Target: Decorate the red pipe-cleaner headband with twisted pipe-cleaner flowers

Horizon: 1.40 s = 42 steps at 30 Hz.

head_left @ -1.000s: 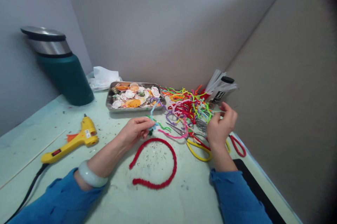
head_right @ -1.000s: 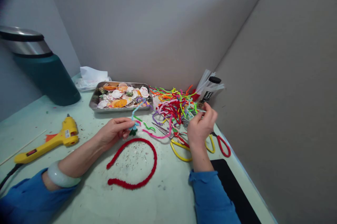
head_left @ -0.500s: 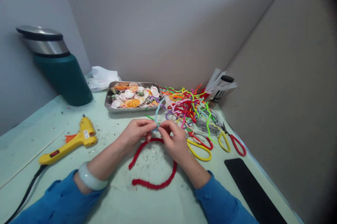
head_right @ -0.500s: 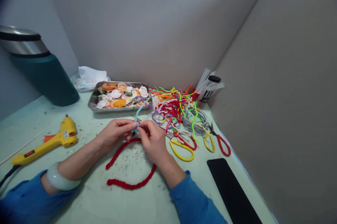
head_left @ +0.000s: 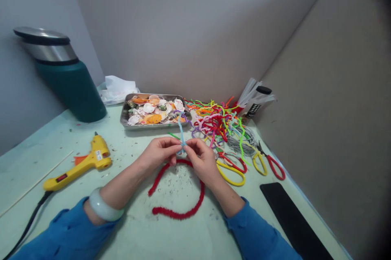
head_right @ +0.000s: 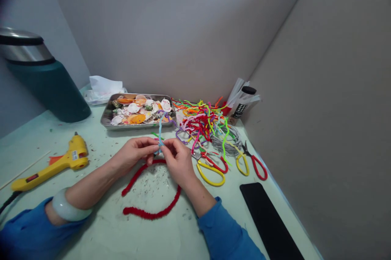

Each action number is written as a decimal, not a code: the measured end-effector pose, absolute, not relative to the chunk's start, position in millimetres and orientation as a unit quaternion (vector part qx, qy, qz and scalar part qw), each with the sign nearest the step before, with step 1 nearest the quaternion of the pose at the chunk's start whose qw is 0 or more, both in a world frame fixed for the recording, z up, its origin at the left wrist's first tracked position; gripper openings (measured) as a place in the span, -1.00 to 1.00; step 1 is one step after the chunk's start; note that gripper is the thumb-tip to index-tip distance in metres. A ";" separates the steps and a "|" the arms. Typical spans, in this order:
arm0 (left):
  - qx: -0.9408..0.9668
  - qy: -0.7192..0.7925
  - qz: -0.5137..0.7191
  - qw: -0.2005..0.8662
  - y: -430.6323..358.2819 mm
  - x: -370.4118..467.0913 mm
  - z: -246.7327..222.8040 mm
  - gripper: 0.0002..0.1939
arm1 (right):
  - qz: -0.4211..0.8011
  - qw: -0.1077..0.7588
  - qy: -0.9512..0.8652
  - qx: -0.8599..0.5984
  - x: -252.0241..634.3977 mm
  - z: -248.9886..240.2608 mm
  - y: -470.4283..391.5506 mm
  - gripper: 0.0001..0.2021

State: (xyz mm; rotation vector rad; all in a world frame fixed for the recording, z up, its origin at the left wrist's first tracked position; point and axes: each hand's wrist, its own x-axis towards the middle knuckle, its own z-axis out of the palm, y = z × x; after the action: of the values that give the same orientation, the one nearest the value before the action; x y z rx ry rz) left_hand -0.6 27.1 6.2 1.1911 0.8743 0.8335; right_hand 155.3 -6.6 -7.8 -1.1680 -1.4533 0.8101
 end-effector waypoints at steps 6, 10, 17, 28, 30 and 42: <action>0.493 0.360 0.355 0.708 27.8 -0.1 3.6 -0.69 | 0.403 0.554 -0.557 -0.469 154.9 -11.7 -3.7 -0.88; 0.503 0.369 0.341 0.703 27.4 -1.0 3.6 -0.70 | 0.408 0.549 -0.557 -0.471 154.7 -12.1 -3.6 -0.87; 0.517 0.378 0.346 0.686 24.3 0.7 11.2 -0.73 | 0.360 0.505 -0.609 -0.495 158.3 -10.1 -4.6 -0.87; 0.539 0.380 0.341 0.670 24.4 0.0 11.7 -0.78 | 0.317 0.462 -0.651 -0.513 160.5 -4.2 -6.0 -0.88; 0.546 0.382 0.336 0.666 25.1 -0.7 9.8 -0.76 | 0.316 0.462 -0.651 -0.512 159.9 -3.7 -6.2 -0.88; 0.471 0.387 0.380 0.696 30.2 -5.0 4.0 -0.78 | 0.407 0.470 -0.615 -0.485 158.3 -7.4 -5.1 -0.79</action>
State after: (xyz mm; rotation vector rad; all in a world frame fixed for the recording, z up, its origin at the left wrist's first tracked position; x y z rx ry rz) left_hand -5.0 30.2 4.0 1.0504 0.8641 0.8478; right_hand 158.3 -5.1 -7.4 -1.1892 -1.5067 0.9977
